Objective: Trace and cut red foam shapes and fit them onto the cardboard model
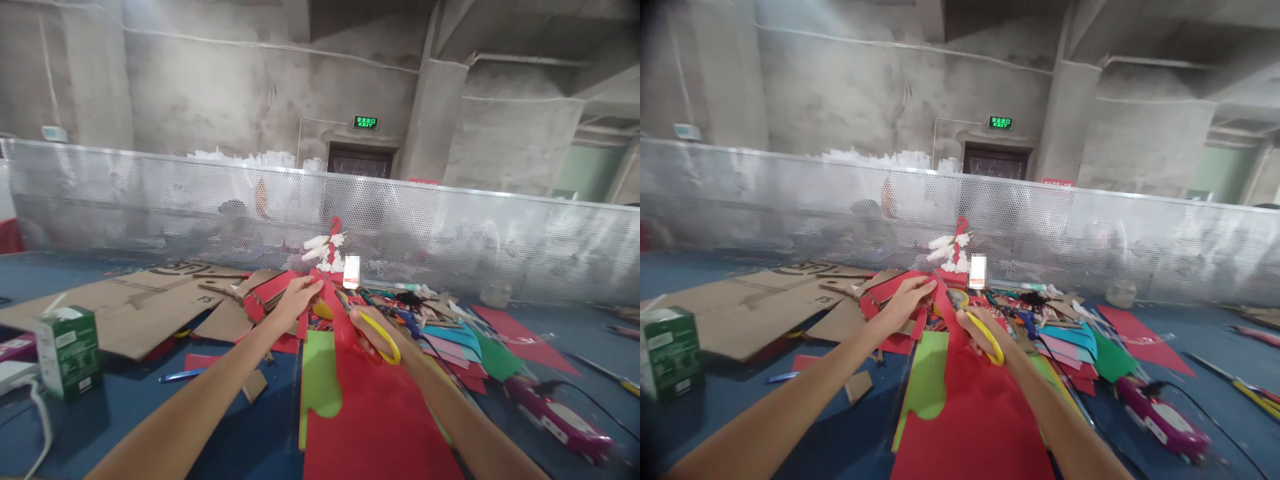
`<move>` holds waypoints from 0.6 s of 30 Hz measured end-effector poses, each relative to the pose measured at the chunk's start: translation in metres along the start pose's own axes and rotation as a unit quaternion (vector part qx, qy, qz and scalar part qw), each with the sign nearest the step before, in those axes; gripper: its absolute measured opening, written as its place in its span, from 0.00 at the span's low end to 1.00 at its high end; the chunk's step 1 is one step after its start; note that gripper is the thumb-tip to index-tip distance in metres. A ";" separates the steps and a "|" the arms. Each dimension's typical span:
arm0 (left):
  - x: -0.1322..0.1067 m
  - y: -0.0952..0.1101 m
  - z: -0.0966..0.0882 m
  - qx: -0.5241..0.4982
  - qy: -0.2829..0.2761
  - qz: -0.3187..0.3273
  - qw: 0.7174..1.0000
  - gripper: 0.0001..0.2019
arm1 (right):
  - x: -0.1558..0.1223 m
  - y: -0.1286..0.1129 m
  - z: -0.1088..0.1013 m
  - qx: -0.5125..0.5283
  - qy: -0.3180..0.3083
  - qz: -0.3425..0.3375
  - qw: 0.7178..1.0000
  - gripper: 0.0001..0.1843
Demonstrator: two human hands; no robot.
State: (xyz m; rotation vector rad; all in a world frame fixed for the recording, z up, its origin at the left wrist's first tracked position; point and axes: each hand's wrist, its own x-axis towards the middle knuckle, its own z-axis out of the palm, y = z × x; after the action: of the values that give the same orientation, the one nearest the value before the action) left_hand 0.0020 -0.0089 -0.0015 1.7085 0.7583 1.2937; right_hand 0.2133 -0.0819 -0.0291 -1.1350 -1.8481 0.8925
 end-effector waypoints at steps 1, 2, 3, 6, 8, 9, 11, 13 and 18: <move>0.000 0.000 0.000 0.001 0.000 0.000 1.000 0.18 | 0.000 -0.001 0.000 -0.003 0.006 -0.002 1.000 0.32; 0.000 -0.001 0.000 0.002 -0.001 0.001 1.000 0.18 | 0.000 -0.002 0.001 -0.009 0.012 -0.002 1.000 0.32; 0.000 -0.001 0.000 0.003 -0.002 0.002 1.000 0.18 | 0.000 -0.003 0.001 -0.017 0.017 -0.001 1.000 0.31; 0.001 -0.003 0.000 0.008 -0.009 0.004 1.000 0.18 | 0.002 -0.005 0.003 -0.040 0.025 -0.002 0.999 0.29; 0.001 -0.003 -0.001 0.010 -0.015 0.006 1.000 0.18 | 0.005 -0.003 0.002 -0.029 0.039 0.002 0.999 0.27; 0.001 -0.002 -0.001 0.011 -0.018 0.008 1.000 0.17 | 0.007 -0.001 0.001 -0.018 0.051 0.006 0.999 0.26; 0.001 0.000 -0.002 0.012 -0.025 0.015 0.999 0.17 | 0.012 0.004 -0.005 -0.014 0.076 0.024 0.997 0.25; 0.000 0.003 -0.003 -0.002 -0.038 0.023 0.999 0.15 | 0.016 0.011 -0.014 -0.063 0.088 0.036 0.993 0.24; -0.004 0.011 -0.005 -0.114 -0.066 0.029 0.991 0.13 | 0.013 0.020 -0.035 -0.333 0.063 -0.019 0.941 0.21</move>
State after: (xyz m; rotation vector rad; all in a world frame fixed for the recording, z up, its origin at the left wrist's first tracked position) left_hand -0.0046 -0.0161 0.0071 1.6219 0.4676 1.2408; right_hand 0.2480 -0.0567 -0.0272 -1.5016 -2.1148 0.1420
